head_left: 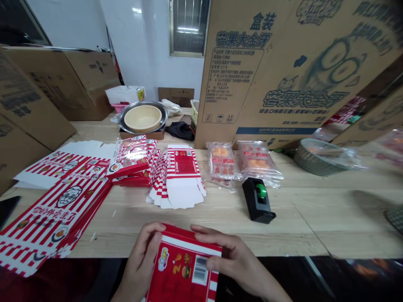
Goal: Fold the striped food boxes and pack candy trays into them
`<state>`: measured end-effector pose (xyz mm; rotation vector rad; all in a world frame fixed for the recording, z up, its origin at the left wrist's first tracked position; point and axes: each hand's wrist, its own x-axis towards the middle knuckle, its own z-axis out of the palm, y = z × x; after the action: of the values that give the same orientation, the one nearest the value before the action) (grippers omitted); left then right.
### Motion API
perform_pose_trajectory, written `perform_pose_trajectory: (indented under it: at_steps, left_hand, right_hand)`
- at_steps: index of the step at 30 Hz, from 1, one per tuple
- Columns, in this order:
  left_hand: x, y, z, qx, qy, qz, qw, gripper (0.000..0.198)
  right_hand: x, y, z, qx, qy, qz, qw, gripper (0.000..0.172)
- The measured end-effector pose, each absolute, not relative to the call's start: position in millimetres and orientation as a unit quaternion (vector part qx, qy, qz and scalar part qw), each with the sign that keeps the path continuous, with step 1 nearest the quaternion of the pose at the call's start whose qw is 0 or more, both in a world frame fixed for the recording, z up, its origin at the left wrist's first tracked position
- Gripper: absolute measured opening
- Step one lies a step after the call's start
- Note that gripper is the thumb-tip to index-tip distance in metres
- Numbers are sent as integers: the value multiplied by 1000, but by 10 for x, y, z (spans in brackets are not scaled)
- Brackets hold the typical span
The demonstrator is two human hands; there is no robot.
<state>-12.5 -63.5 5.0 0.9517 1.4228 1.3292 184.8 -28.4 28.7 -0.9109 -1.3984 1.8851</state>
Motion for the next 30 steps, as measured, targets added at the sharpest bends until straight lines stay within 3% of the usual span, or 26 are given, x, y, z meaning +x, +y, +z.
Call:
perform_pose_trajectory:
  at_steps: [3, 5, 8, 9, 13, 16, 22, 30]
  left_hand:
    - [-170, -619, 31, 385, 607, 529, 452, 31]
    - [-268, -565, 42, 393, 624, 518, 434, 37]
    - [-474, -433, 135, 395, 636, 525, 405, 43]
    - [-540, -386, 181, 397, 642, 526, 393, 42]
    - [-707, -253, 338, 474, 653, 484, 339, 31]
    - [-728, -191, 365, 566, 629, 428, 317, 25]
    - [-721, -75, 240, 601, 608, 326, 403, 26]
    - [-578, -39, 220, 631, 505, 300, 507, 22]
  right_hand:
    - [1936, -314, 200, -366, -602, 636, 315, 34]
    - [2141, -215, 112, -438, -623, 518, 390, 30]
    - [2674, 55, -79, -642, -498, 239, 532, 32]
    - [2871, 144, -149, -701, -428, 221, 526, 34]
    - [3394, 339, -383, -721, -377, 320, 486, 34]
    - [3434, 309, -514, -688, -348, 383, 509, 38]
    - [3278, 164, -900, -635, -286, 381, 608, 52]
    - [3118, 17, -1042, -659, -279, 355, 602, 49]
